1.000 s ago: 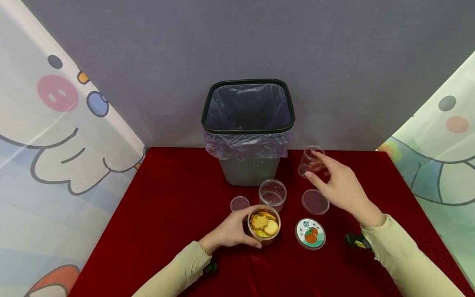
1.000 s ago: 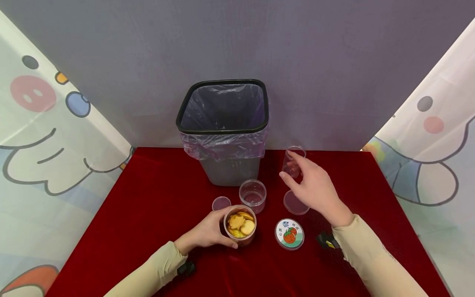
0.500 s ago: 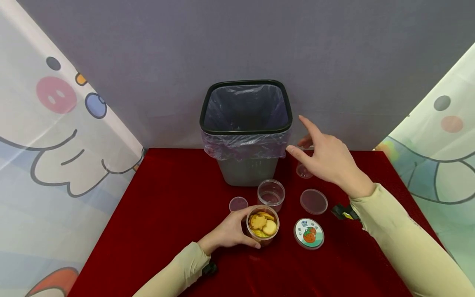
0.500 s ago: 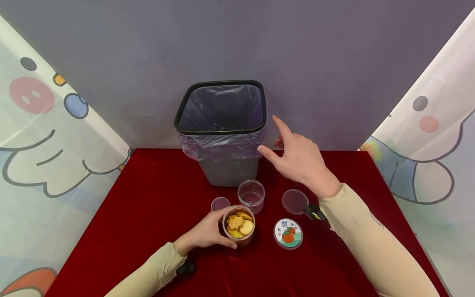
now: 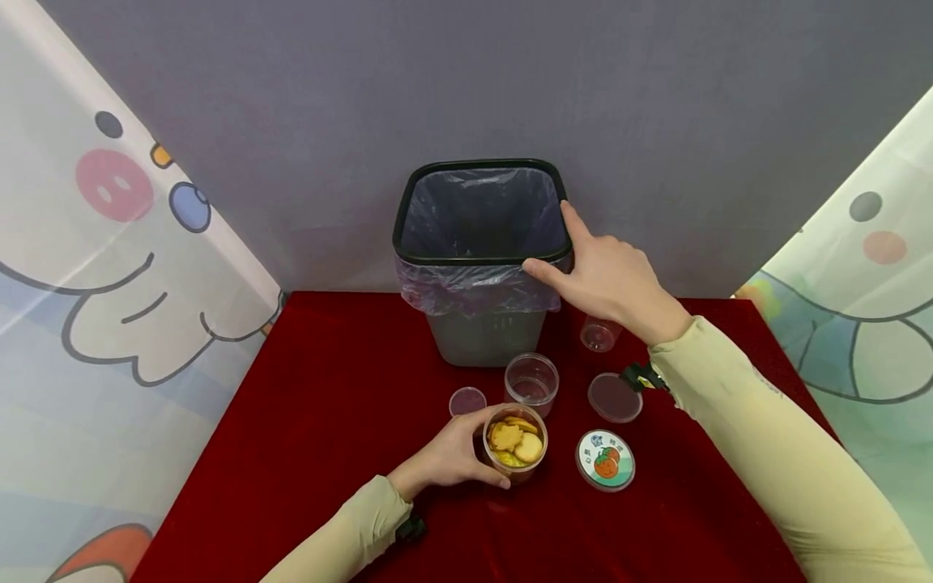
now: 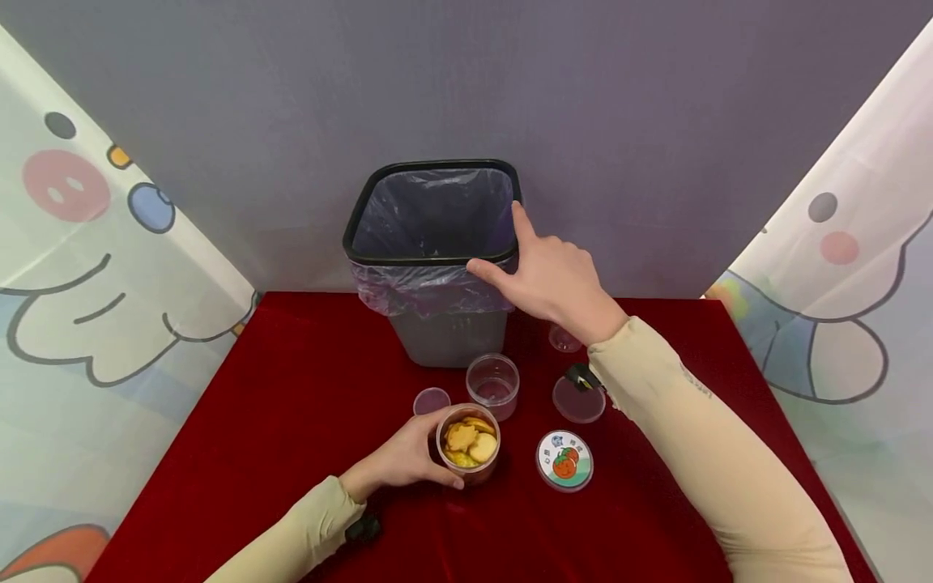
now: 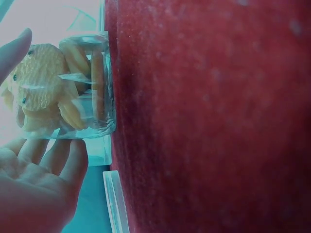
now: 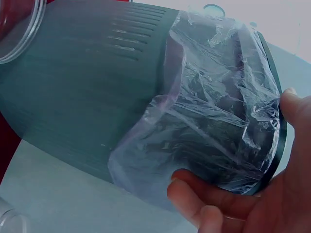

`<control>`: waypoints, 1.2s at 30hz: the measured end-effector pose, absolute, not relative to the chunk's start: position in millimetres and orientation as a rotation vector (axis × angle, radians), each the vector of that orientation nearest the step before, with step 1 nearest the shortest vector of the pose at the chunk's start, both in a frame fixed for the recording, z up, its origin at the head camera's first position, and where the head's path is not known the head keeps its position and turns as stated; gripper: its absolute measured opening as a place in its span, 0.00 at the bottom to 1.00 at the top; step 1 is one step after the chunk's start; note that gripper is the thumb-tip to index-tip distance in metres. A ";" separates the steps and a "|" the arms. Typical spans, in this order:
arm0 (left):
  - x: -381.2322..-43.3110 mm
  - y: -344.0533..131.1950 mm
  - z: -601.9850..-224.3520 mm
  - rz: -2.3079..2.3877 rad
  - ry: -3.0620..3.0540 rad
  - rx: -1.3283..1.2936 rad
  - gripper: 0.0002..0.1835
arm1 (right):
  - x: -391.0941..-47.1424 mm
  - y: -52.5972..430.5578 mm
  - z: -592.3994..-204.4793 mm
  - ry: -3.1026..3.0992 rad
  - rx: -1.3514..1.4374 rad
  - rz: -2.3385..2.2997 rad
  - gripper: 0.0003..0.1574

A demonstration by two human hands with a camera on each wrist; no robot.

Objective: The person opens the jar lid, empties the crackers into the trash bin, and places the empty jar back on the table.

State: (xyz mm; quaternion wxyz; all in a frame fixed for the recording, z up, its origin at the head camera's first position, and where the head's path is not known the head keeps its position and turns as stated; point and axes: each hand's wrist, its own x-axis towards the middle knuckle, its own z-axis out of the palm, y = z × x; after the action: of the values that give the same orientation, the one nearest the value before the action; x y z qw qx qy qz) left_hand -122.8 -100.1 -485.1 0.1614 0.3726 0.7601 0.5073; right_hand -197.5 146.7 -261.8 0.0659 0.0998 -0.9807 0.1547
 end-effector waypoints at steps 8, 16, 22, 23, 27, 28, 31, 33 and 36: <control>-122.5 -99.3 -484.5 1.438 2.181 1.066 0.52 | -205.3 143.3 -251.5 -3.047 0.301 0.522 0.69; -122.2 -98.1 -484.9 1.448 2.179 1.053 0.52 | -207.9 141.9 -245.6 -3.117 0.290 0.577 0.71; -115.5 -100.4 -473.5 1.488 2.210 1.062 0.50 | -206.2 140.1 -248.4 -3.105 0.256 0.725 0.72; -114.0 -102.2 -468.3 1.492 2.223 1.059 0.50 | -206.3 139.6 -249.0 -3.105 0.248 0.760 0.72; -110.3 -112.2 -442.7 1.498 2.282 1.017 0.48 | -207.4 138.6 -251.4 -3.107 0.214 0.867 0.72; -110.3 -115.5 -436.9 1.496 2.302 1.005 0.48 | -207.7 138.2 -251.8 -3.110 0.206 0.884 0.72; -111.7 -126.1 -420.3 1.509 2.363 0.954 0.47 | -209.1 137.7 -252.5 -3.109 0.196 0.904 0.73; -113.1 -134.1 -410.4 1.525 2.407 0.912 0.47 | -209.7 137.2 -252.5 -3.108 0.195 0.911 0.73; -114.9 -147.1 -397.7 1.545 2.472 0.835 0.47 | -210.0 136.9 -253.0 -3.107 0.189 0.912 0.73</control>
State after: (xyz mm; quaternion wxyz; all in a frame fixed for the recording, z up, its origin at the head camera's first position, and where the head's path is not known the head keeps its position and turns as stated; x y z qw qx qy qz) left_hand -114.9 -147.1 -397.7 0.0547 0.2750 0.8139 0.5089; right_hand -210.0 136.9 -253.0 -0.0510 0.0583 -0.9566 0.2808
